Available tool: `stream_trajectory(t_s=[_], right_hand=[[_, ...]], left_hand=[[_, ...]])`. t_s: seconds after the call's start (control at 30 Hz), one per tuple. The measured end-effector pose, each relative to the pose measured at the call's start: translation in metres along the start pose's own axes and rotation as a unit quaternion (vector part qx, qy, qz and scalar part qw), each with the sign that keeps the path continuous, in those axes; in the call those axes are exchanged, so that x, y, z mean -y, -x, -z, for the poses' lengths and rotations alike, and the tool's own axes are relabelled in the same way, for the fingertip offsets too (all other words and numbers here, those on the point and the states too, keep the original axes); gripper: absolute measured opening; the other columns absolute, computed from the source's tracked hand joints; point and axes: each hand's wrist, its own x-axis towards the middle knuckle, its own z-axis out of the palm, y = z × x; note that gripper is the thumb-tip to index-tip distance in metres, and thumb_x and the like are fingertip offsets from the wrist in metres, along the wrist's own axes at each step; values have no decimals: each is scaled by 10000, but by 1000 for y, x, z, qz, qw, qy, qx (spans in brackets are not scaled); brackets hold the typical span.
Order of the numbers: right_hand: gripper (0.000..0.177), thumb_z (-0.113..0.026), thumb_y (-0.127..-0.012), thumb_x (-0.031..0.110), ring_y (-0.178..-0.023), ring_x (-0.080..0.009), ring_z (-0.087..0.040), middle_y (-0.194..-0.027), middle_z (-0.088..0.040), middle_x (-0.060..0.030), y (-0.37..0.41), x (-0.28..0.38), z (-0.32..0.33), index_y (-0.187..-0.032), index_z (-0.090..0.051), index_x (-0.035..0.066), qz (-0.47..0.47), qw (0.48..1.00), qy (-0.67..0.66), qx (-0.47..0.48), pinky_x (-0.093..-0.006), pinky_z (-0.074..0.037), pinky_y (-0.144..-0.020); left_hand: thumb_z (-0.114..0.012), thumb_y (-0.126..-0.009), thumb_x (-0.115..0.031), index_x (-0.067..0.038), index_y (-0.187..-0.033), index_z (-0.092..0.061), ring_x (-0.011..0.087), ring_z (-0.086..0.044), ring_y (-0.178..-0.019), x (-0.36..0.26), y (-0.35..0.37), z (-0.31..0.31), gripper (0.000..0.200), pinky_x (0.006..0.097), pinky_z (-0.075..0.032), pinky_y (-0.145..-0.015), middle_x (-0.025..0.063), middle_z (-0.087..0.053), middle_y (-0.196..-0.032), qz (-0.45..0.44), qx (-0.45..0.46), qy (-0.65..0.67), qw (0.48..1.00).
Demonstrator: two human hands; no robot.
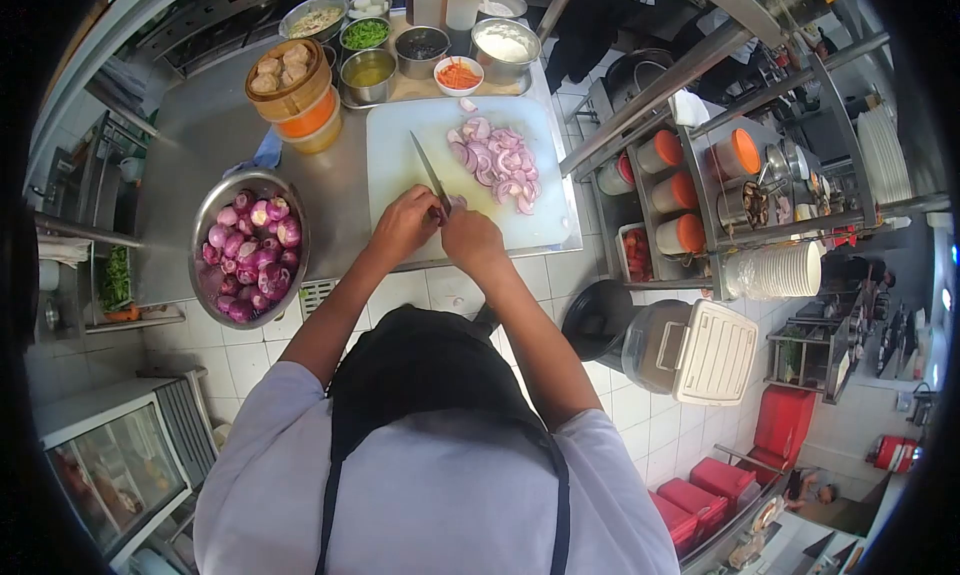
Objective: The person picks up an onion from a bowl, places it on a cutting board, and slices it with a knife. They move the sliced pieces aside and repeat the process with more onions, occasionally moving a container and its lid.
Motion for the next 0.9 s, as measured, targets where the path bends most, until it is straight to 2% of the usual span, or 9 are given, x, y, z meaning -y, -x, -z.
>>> stream_trajectory(t_s=[0.1,0.2,0.3,0.4,0.53,0.6,0.73,0.83,0.9], right_hand=[[266,-593,-963,197,-852,-434,-740,-882,-731,-276,5,8,-18,-1083,-578,-40,-40,999,5,-16,-513,-598,-769],[273,-601,-964,215,-872,-440,-738,-917,-733,-275,-7,3,-22,-1073,-585,-35,-31,998,-56,-29,-509,-598,-789],[277,-610,-961,229,-871,-439,-737,-917,-733,-272,-12,-1,-8,-1060,-589,-29,-16,1000,-13,-8,-511,-598,-783],[276,-609,-959,224,-864,-436,-737,-888,-728,-274,1,13,11,-1049,-581,-35,-55,997,-25,40,-520,-596,-775],[274,-601,-960,211,-862,-442,-735,-879,-727,-273,0,7,-29,-1064,-579,-41,-28,999,-32,-29,-521,-593,-797],[281,-600,-961,214,-863,-447,-734,-883,-727,-278,-8,1,-28,-1070,-579,-44,-17,999,-37,-30,-520,-592,-798],[273,-542,-955,160,-798,-481,-705,-833,-694,-317,-8,2,1,-1092,-565,-75,-15,999,-33,-4,-550,-572,-729],[284,-535,-960,169,-829,-480,-706,-865,-702,-312,0,6,14,-1117,-569,-66,-36,996,-48,63,-565,-565,-758],[288,-535,-960,166,-835,-478,-704,-869,-703,-308,7,8,9,-1130,-571,-63,-26,998,-36,39,-574,-559,-766]], left_hand=[[-777,-748,26,-41,-953,-656,307,-675,-959,3,1,-3,247,423,-553,-833,101,-639,-996,6,-12,-9,1000],[-778,-753,16,-41,-947,-660,307,-677,-956,4,-1,-1,234,423,-552,-831,102,-646,-990,5,-16,-5,1000],[-776,-759,8,-41,-946,-663,309,-679,-950,5,-2,0,224,422,-552,-828,102,-650,-984,1,-3,11,1000],[-777,-757,12,-41,-944,-665,311,-680,-943,3,-1,0,225,421,-553,-823,102,-654,-986,9,-4,22,1000],[-783,-749,21,-37,-944,-662,305,-683,-937,3,-1,0,237,420,-557,-822,100,-657,-990,13,-8,12,1000],[-787,-748,20,-35,-943,-661,303,-684,-934,5,-2,1,238,418,-558,-822,99,-658,-990,13,-8,13,1000],[-790,-754,14,-36,-939,-659,305,-685,-928,2,-2,4,231,416,-559,-822,102,-656,-986,12,-4,26,1000],[-793,-757,8,-39,-937,-655,308,-685,-931,6,-1,-1,231,417,-558,-824,102,-656,-976,18,-1,34,999],[-795,-757,3,-41,-938,-652,310,-684,-933,7,-1,0,236,420,-558,-825,99,-656,-974,20,0,34,999]])
